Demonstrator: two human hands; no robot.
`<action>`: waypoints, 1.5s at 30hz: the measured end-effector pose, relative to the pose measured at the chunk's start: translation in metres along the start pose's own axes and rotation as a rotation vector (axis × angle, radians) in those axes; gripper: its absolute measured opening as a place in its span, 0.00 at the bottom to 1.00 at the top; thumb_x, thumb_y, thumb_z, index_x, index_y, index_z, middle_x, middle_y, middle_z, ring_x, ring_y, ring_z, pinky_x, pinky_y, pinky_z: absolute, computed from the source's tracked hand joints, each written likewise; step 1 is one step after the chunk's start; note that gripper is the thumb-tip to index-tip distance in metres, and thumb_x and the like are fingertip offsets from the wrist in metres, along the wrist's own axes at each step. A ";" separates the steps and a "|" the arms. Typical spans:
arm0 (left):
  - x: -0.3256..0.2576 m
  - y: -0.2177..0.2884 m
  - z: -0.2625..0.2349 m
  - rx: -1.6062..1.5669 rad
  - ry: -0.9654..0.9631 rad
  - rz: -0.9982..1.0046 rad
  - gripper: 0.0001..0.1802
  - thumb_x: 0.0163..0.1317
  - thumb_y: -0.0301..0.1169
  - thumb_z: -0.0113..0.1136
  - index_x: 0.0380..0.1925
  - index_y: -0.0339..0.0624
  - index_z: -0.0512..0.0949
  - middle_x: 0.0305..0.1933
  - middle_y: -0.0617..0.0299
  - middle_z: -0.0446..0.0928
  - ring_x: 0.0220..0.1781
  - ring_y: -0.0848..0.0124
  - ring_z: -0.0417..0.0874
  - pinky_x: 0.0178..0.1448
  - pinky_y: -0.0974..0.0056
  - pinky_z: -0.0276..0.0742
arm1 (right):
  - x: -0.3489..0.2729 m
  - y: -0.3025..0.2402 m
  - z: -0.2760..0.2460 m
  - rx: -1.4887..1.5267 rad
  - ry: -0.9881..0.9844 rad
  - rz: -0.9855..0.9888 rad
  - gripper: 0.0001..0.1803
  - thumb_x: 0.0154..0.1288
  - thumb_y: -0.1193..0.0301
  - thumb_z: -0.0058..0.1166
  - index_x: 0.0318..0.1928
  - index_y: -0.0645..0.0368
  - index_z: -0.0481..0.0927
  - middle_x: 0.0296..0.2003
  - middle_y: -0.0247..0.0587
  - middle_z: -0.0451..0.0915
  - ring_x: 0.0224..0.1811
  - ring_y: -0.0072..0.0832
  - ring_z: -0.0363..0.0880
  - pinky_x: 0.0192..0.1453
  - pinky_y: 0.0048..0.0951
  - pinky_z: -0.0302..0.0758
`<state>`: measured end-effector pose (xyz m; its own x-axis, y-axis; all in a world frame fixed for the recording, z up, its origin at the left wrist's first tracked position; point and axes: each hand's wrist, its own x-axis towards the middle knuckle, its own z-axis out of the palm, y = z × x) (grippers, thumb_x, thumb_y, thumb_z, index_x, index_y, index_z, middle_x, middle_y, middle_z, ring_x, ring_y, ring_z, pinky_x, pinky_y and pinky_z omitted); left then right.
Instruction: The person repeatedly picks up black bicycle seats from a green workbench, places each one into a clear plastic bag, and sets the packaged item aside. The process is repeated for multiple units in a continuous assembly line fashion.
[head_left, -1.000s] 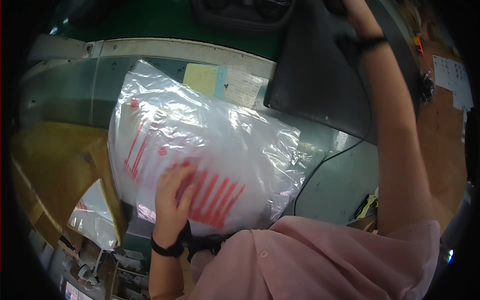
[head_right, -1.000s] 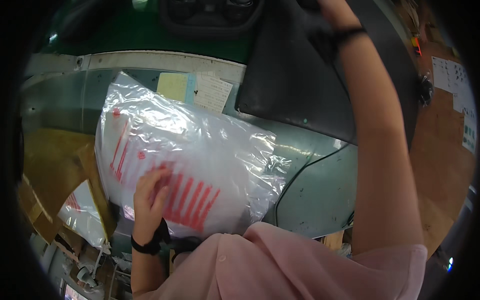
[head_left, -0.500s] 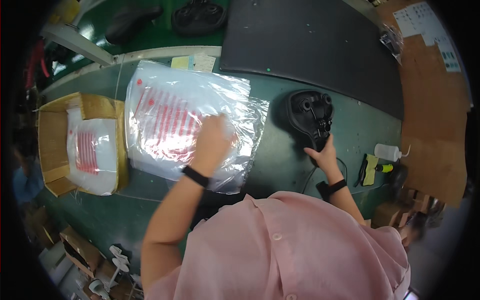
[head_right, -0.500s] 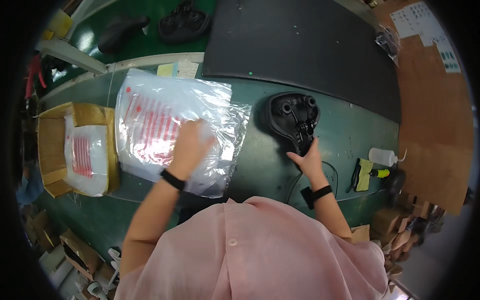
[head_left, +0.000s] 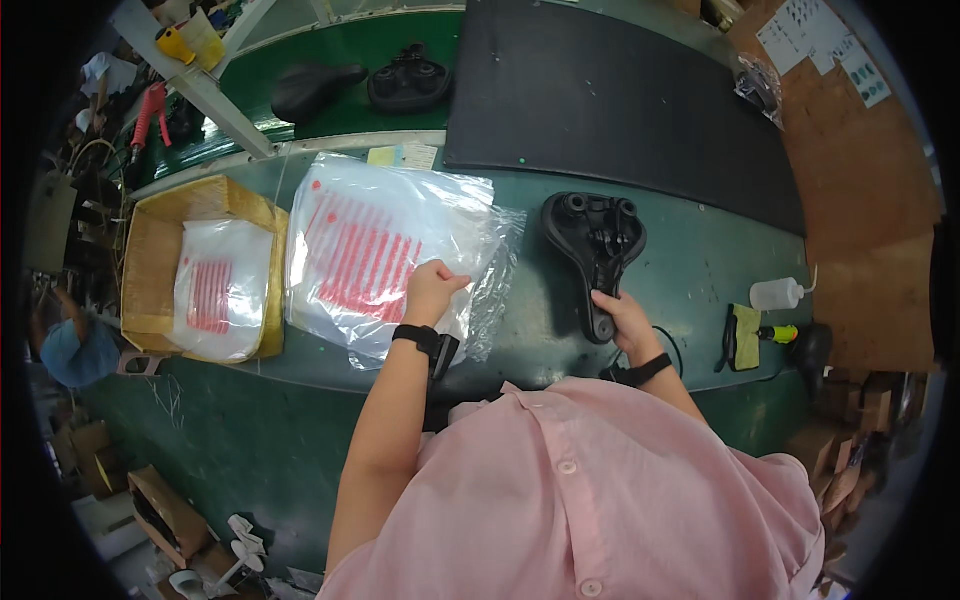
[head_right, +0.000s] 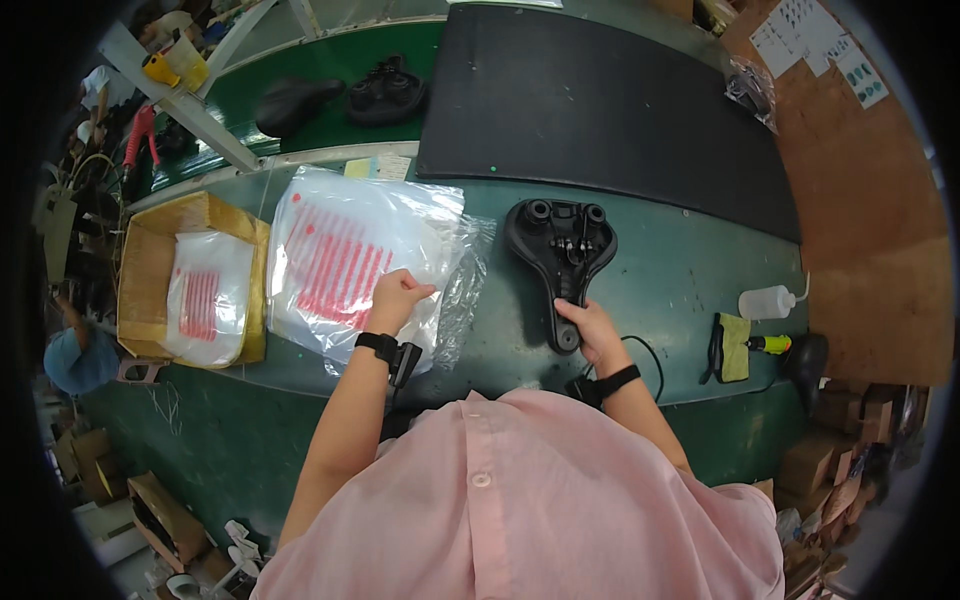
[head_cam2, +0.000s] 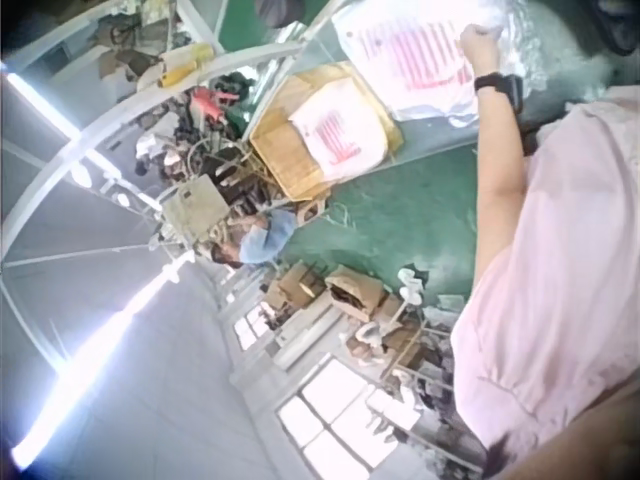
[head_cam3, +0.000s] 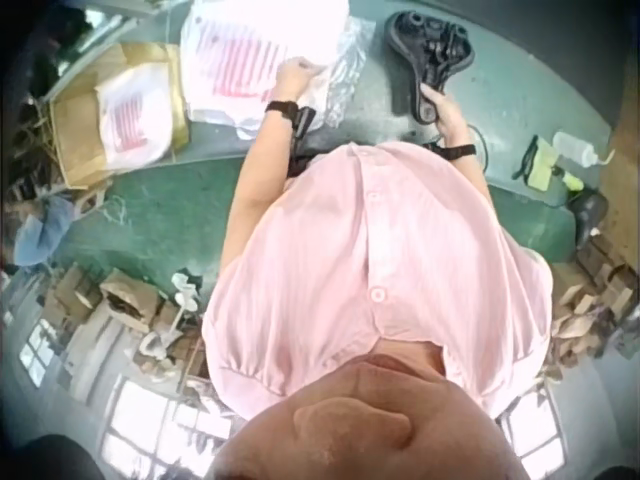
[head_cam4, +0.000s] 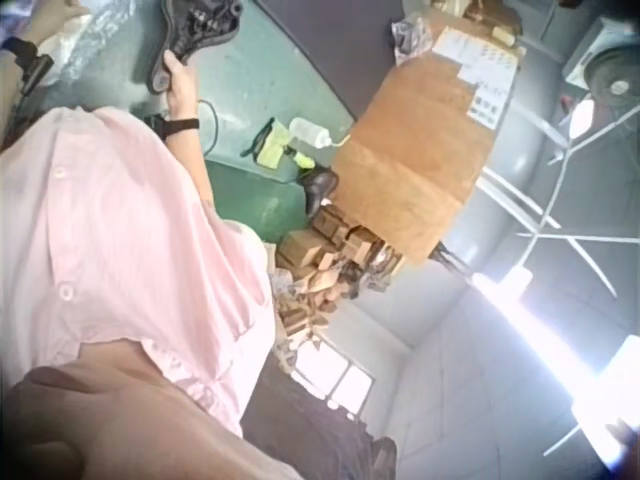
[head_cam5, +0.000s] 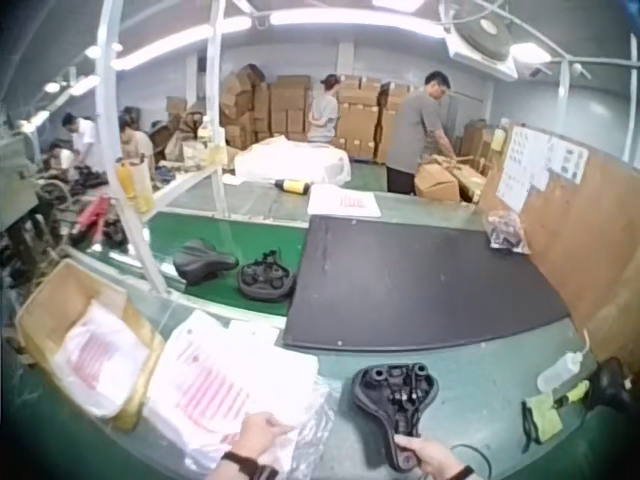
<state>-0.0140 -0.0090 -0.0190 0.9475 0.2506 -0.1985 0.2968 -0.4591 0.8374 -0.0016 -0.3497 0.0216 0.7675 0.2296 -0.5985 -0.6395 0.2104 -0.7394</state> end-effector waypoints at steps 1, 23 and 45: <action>-0.003 0.002 -0.007 -0.038 0.021 -0.028 0.19 0.52 0.36 0.71 0.16 0.37 0.73 0.15 0.61 0.71 0.20 0.71 0.70 0.28 0.63 0.66 | -0.008 -0.002 0.012 0.009 -0.048 -0.005 0.22 0.59 0.68 0.63 0.52 0.63 0.75 0.43 0.36 0.81 0.41 0.25 0.80 0.48 0.28 0.77; -0.040 -0.040 -0.133 -1.454 0.200 -0.346 0.07 0.70 0.36 0.54 0.34 0.46 0.74 0.26 0.73 0.69 0.27 0.82 0.70 0.29 0.77 0.65 | 0.094 0.028 0.169 -0.193 -0.108 -0.112 0.25 0.55 0.73 0.66 0.52 0.67 0.72 0.41 0.41 0.81 0.39 0.25 0.79 0.46 0.27 0.76; -0.088 0.108 -0.134 0.055 -0.024 0.336 0.10 0.59 0.25 0.62 0.41 0.37 0.84 0.37 0.54 0.85 0.35 0.73 0.85 0.39 0.68 0.79 | 0.027 -0.010 0.180 -0.636 -0.404 0.043 0.32 0.55 0.68 0.65 0.57 0.72 0.69 0.43 0.50 0.81 0.40 0.34 0.81 0.46 0.32 0.77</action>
<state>-0.0810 0.0331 0.1573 0.9958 0.0575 0.0712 -0.0271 -0.5581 0.8293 0.0177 -0.1745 0.0683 0.5882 0.5819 -0.5616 -0.4255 -0.3678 -0.8268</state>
